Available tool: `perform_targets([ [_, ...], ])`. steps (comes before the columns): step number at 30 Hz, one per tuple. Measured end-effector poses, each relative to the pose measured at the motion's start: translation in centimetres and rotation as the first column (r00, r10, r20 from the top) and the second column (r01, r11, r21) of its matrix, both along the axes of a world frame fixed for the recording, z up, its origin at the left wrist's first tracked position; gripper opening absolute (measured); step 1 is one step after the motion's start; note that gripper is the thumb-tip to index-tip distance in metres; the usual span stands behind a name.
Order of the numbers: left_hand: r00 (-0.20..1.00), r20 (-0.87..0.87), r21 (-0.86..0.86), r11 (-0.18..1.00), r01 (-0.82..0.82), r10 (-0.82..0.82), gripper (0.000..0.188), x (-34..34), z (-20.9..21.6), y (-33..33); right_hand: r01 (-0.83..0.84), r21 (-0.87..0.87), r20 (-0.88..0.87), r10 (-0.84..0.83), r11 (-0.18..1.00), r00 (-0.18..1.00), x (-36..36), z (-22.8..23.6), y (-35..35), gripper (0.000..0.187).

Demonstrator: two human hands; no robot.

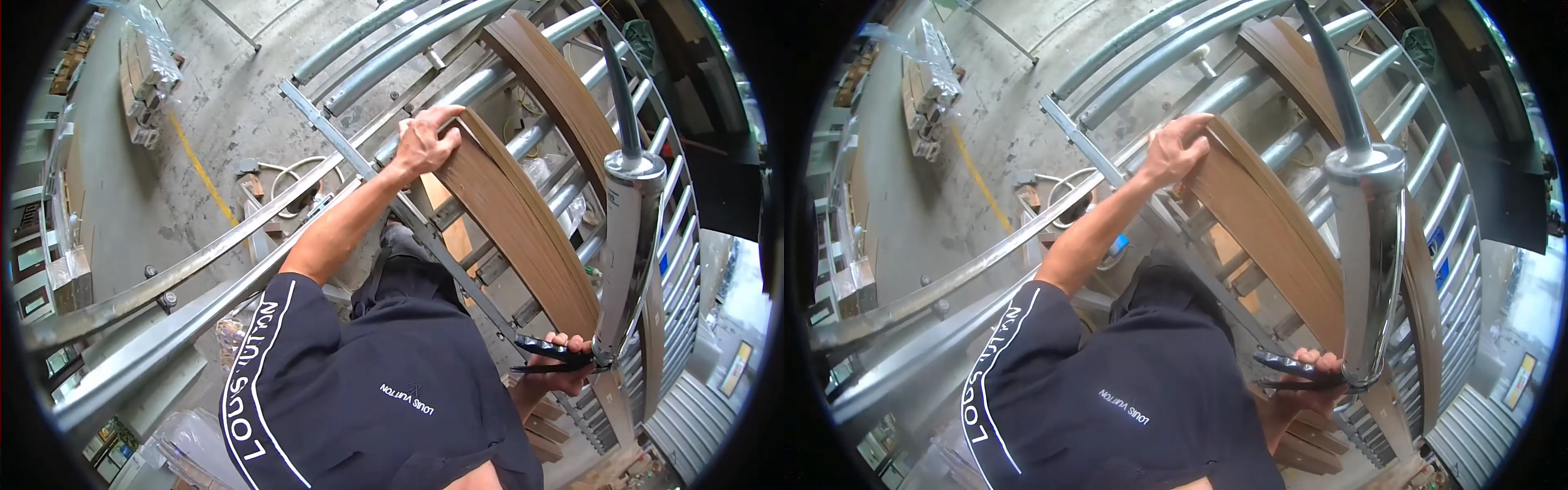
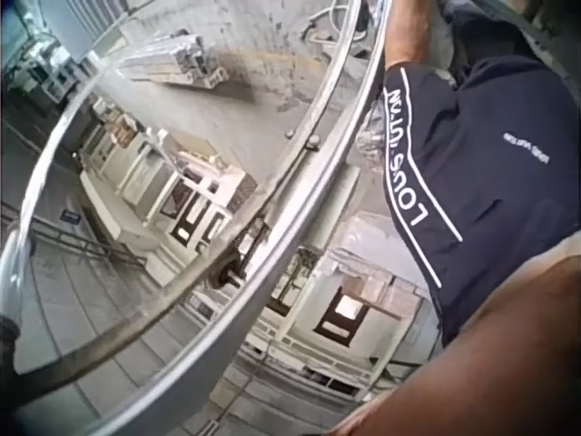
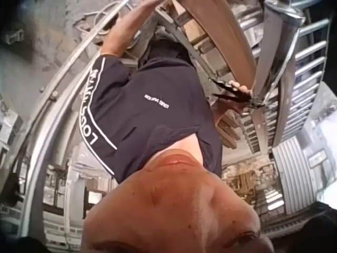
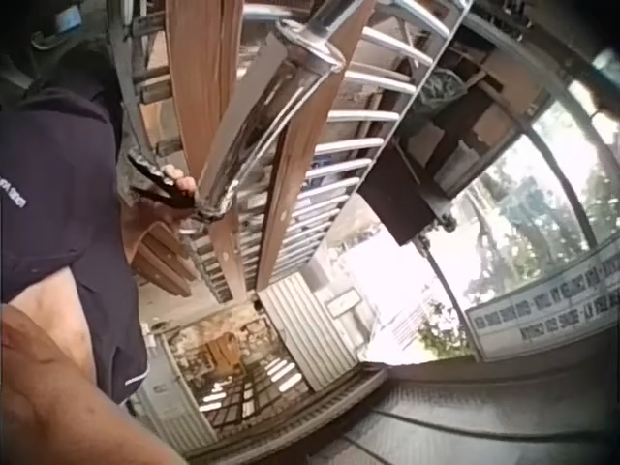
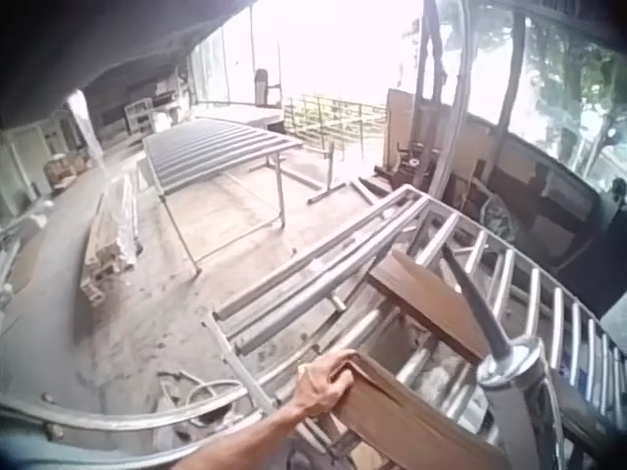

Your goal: Applying sealant to wood panels and wiping them down in a manufacturing setting.

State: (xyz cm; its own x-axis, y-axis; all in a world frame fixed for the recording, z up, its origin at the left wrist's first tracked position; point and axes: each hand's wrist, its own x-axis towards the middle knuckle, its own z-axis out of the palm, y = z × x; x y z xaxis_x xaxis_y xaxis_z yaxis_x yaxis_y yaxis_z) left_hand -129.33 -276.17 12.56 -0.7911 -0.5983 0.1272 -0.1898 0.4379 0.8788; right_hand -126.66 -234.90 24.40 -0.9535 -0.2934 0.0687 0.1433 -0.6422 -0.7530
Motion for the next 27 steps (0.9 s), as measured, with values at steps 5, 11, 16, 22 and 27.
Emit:
perform_targets([
  [5, 0.998, 0.016, -0.086, 0.994, 0.061, -0.060, 0.045, 0.3, 0.1, -0.6, -0.108, 0.049, 0.001, 0.108, 0.993, 0.994, -0.7, 0.3, -4.6, 0.075],
  [11, 0.987, -0.087, -0.234, 0.966, 0.109, -0.132, 0.045, 0.2, 0.2, -1.4, -0.117, 0.046, -0.054, 0.119, 0.992, 0.991, -0.3, 1.4, -8.3, 0.064],
  [16, 0.971, -0.142, -0.158, 0.973, 0.169, -0.192, 0.045, 0.2, 0.4, -1.9, -0.156, -0.015, -0.127, 0.153, 0.988, 0.980, 0.7, 1.5, -8.2, 0.068],
  [22, 0.994, -0.006, 0.458, 0.883, 0.102, -0.112, 0.040, -3.3, 1.1, -3.1, -0.135, -0.054, -0.088, 0.130, 0.989, 0.988, 2.4, 0.6, -5.7, 0.067],
  [27, 0.974, -0.154, 0.203, 0.959, 0.197, -0.167, 0.035, -4.1, 9.3, -2.6, -0.021, -0.062, -0.107, 0.014, 0.998, 0.994, 3.7, -0.7, -3.9, 0.070],
])
